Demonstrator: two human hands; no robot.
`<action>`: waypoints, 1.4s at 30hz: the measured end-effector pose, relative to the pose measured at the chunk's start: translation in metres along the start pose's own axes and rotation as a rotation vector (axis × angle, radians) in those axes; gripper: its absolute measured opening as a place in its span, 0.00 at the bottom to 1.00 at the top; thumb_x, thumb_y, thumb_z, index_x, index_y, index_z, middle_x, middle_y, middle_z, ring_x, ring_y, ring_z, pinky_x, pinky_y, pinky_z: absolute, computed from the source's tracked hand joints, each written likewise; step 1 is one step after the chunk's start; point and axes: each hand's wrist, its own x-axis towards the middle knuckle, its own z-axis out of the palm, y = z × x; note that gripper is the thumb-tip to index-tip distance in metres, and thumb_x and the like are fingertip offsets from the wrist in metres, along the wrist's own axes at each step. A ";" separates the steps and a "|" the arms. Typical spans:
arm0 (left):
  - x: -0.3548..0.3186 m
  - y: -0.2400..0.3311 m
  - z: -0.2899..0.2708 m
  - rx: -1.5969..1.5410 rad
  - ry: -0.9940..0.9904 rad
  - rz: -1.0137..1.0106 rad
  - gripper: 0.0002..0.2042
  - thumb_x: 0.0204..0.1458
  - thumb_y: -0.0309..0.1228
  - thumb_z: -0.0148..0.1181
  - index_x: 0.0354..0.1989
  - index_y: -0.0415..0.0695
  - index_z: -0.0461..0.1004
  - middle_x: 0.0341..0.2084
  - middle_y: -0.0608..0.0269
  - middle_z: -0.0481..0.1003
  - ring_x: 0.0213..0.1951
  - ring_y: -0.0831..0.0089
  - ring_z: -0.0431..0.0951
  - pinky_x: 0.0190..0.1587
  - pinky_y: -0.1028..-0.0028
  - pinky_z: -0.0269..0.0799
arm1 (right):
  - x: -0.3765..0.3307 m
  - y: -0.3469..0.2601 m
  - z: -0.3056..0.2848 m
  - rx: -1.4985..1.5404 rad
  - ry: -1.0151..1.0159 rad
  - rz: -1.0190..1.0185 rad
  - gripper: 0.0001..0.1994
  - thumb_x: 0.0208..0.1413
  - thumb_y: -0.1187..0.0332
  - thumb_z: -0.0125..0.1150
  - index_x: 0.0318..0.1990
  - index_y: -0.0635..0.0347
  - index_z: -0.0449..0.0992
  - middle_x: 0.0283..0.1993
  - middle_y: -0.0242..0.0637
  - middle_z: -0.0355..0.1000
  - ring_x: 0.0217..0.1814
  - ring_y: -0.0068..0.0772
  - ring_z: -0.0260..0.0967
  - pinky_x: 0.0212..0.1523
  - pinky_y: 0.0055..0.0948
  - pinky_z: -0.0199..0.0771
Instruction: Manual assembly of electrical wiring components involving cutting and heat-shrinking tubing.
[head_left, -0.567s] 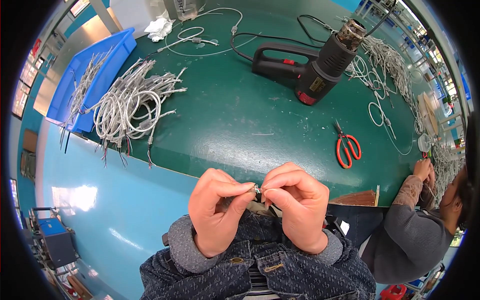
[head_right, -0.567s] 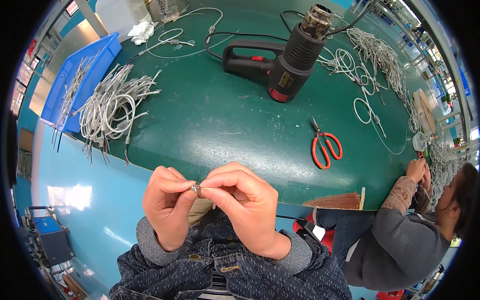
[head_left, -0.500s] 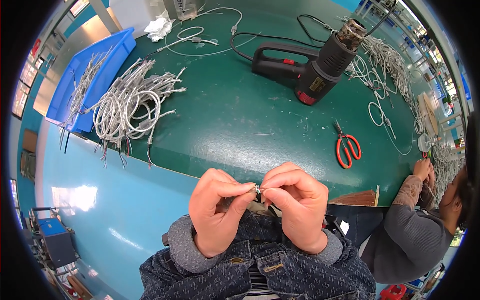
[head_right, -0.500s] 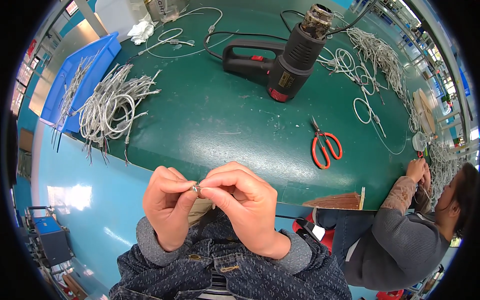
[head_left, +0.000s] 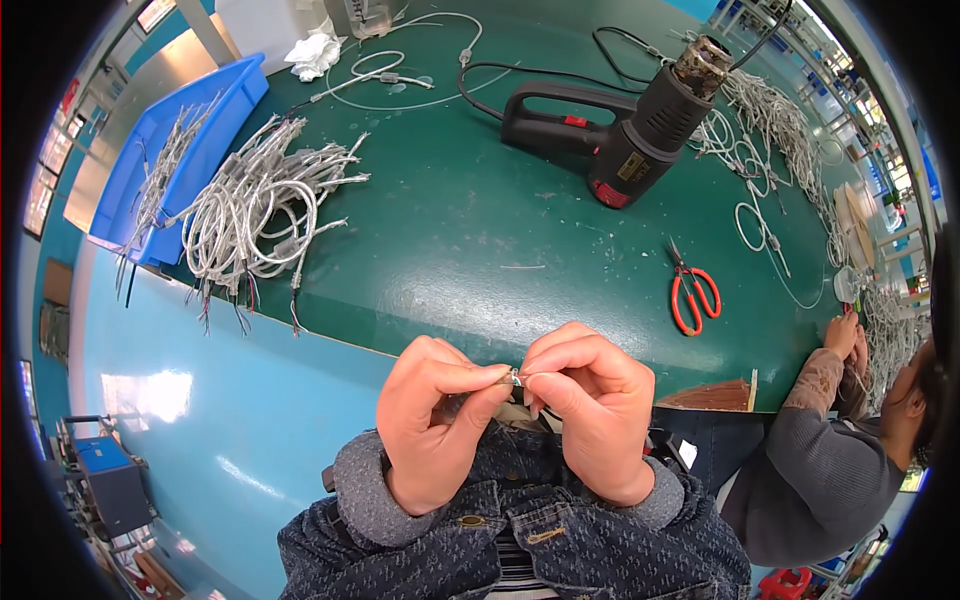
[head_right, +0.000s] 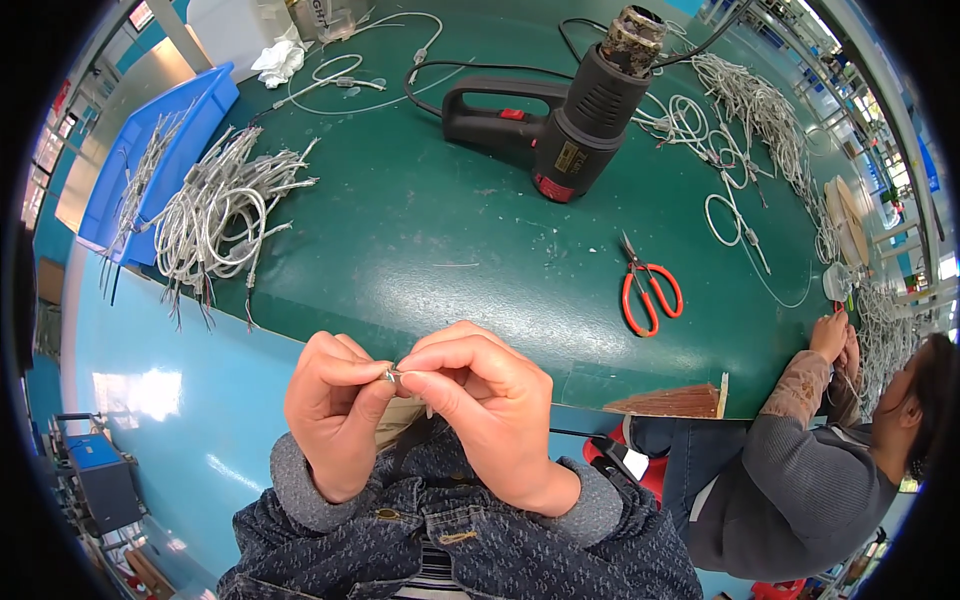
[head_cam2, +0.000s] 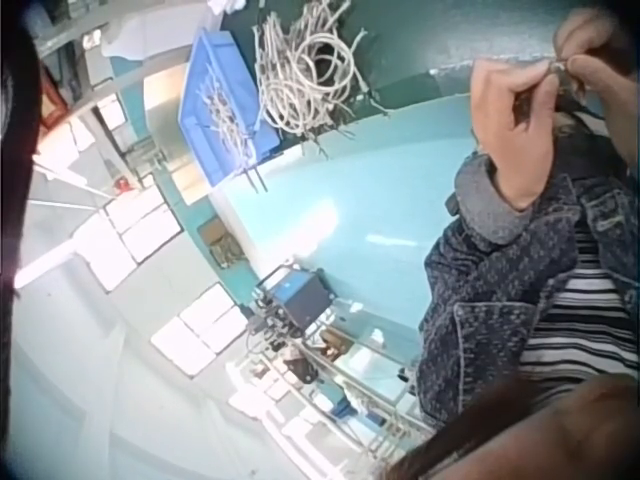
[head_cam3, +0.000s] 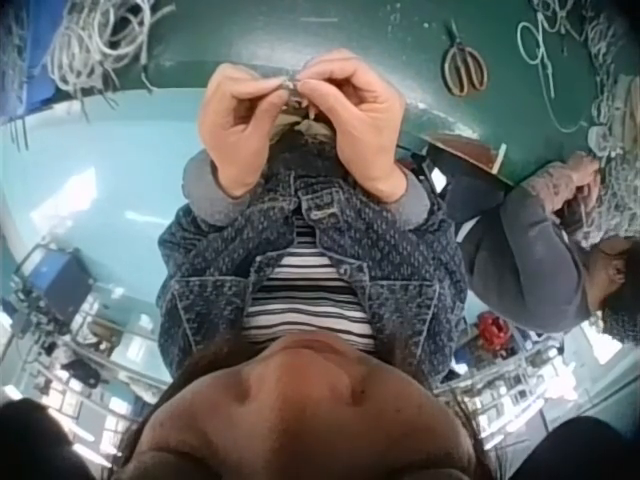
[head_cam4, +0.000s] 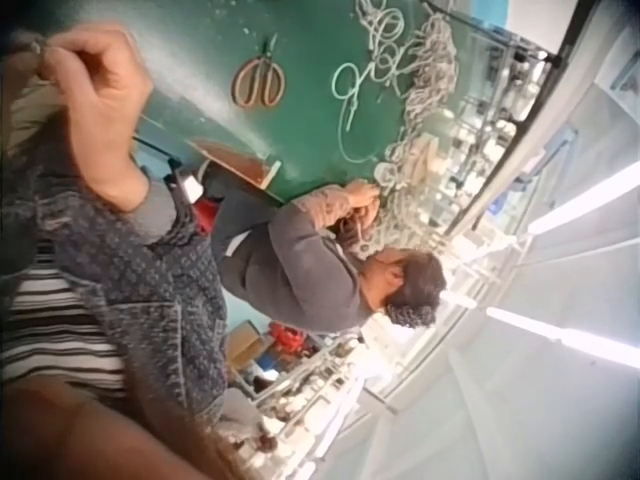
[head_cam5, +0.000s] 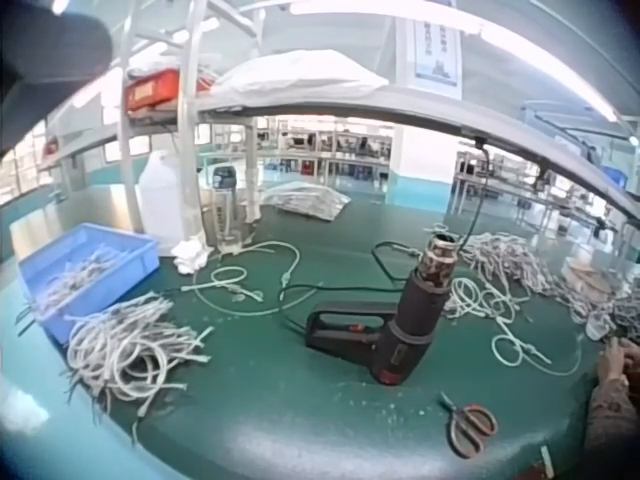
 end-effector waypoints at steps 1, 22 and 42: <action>0.000 0.000 0.000 -0.002 0.000 0.000 0.07 0.45 0.18 0.65 0.32 0.38 0.75 0.26 0.63 0.70 0.27 0.75 0.69 0.28 0.79 0.63 | 0.000 0.000 0.000 0.007 0.000 0.001 0.04 0.49 0.85 0.55 0.32 0.71 0.72 0.34 0.44 0.69 0.28 0.25 0.67 0.28 0.21 0.69; 0.000 -0.001 0.003 0.016 0.015 0.005 0.08 0.43 0.18 0.66 0.32 0.38 0.75 0.25 0.63 0.69 0.26 0.75 0.69 0.27 0.79 0.63 | -0.001 0.004 -0.001 0.136 0.018 0.089 0.02 0.52 0.82 0.55 0.33 0.71 0.71 0.34 0.43 0.69 0.27 0.25 0.66 0.27 0.20 0.68; 0.003 0.001 0.003 0.182 -0.117 0.044 0.08 0.45 0.16 0.63 0.34 0.37 0.75 0.26 0.63 0.67 0.28 0.75 0.67 0.30 0.78 0.62 | 0.003 0.011 -0.009 -0.318 -0.065 -0.130 0.07 0.59 0.76 0.49 0.28 0.67 0.67 0.27 0.35 0.66 0.24 0.20 0.62 0.25 0.20 0.63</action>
